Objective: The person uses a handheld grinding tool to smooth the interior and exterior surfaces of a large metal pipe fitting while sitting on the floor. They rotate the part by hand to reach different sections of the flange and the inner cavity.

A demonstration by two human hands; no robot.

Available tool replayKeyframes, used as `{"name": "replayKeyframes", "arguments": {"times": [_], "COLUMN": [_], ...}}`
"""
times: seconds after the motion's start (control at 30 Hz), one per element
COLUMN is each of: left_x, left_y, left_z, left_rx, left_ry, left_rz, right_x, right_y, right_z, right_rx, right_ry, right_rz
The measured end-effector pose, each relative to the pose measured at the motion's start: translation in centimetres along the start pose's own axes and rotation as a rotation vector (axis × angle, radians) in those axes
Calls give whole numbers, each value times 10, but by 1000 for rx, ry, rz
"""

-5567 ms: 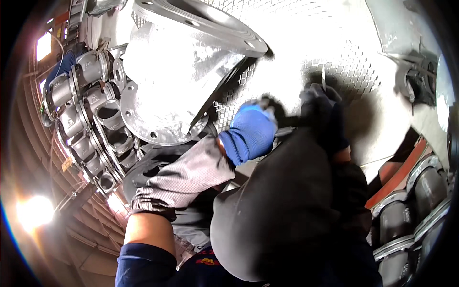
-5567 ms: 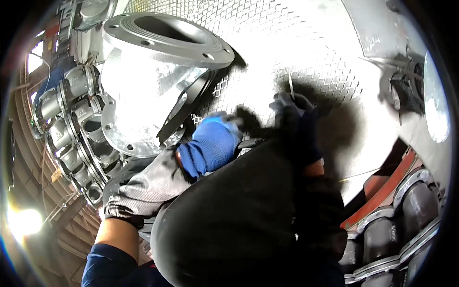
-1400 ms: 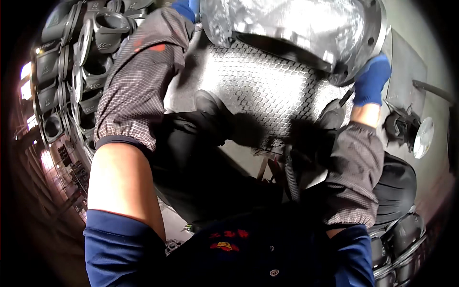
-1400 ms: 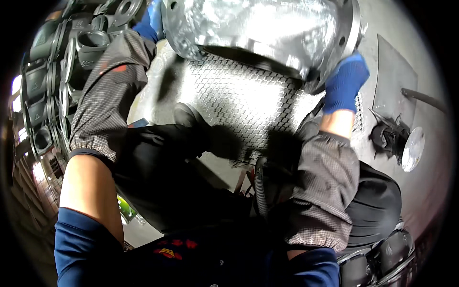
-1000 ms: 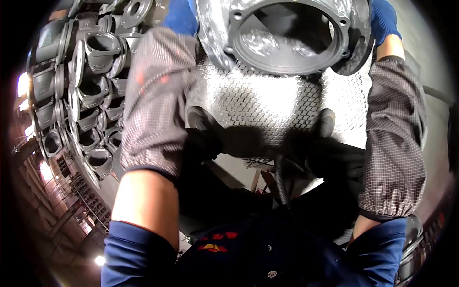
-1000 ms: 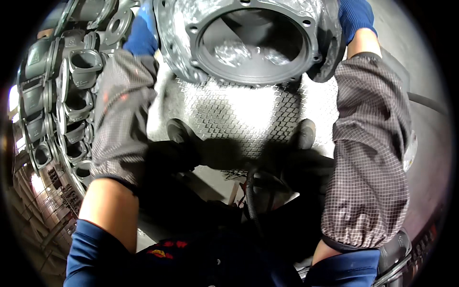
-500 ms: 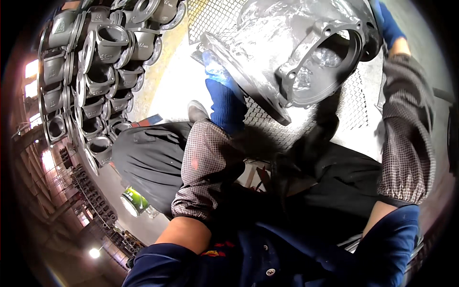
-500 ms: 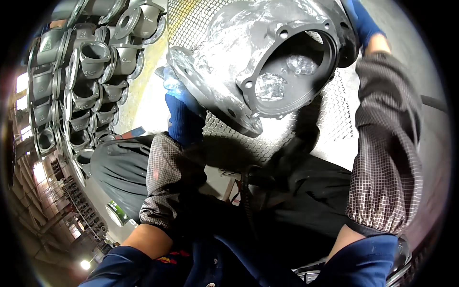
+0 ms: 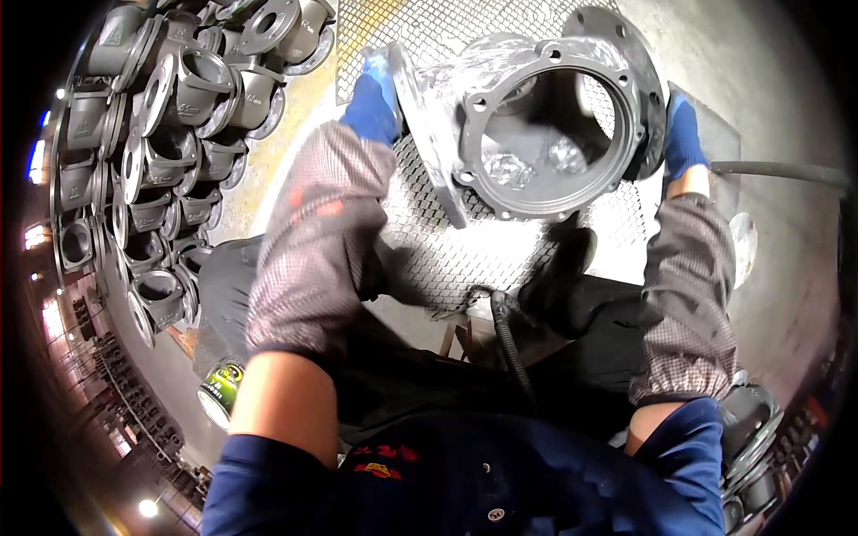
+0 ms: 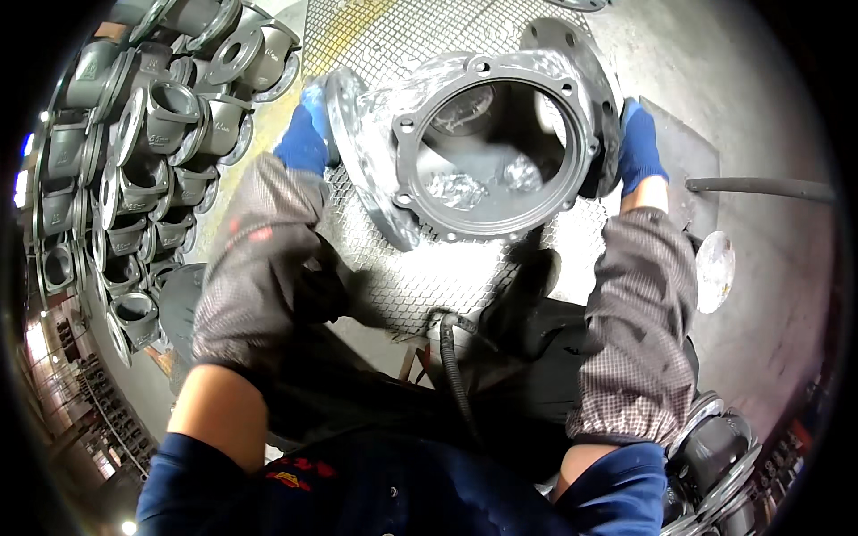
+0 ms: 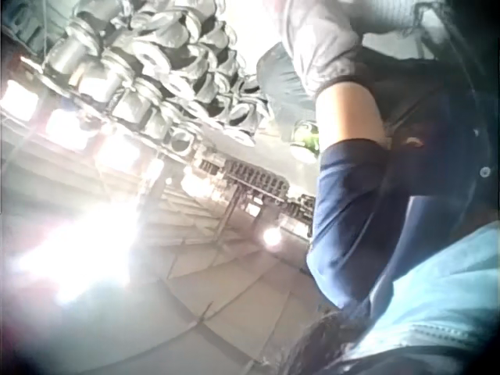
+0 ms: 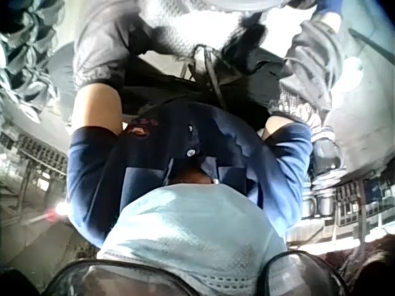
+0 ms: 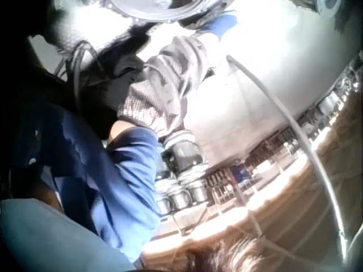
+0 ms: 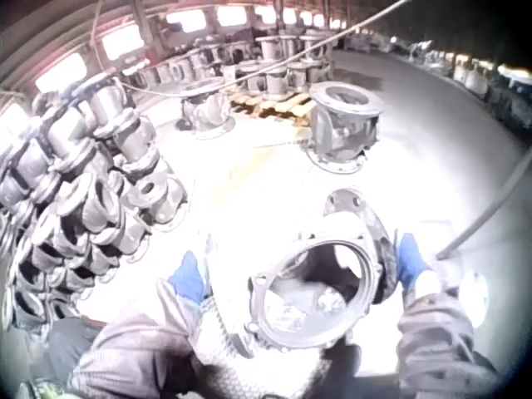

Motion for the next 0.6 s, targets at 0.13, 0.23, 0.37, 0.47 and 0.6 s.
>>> {"name": "replayKeyframes", "arguments": {"times": [0.13, 0.23, 0.37, 0.47, 0.6], "left_x": [23, 13, -18, -60, -39], "left_y": [16, 3, -12, -7, -24], "left_z": [12, 29, 37, 29, 5], "left_rx": [136, 95, -132, -589, 255], "left_ry": [-249, -478, -943, -1548, -366], "left_rz": [-28, -98, -289, -686, -326], "right_x": [-68, -94, -171, -185, -194], "right_y": [30, 71, 26, 38, 57], "right_z": [-16, -46, -16, -5, -23], "right_rx": [128, 182, -1015, -790, -1014], "right_ry": [128, 260, 223, 274, 341], "right_rz": [187, 247, -236, -172, -150]}}
Point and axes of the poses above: each hand's wrist, its own x-axis towards the middle knuckle, its own z-axis out of the palm, y = z × x, the point moved 7 cm from there along x, towards the middle knuckle
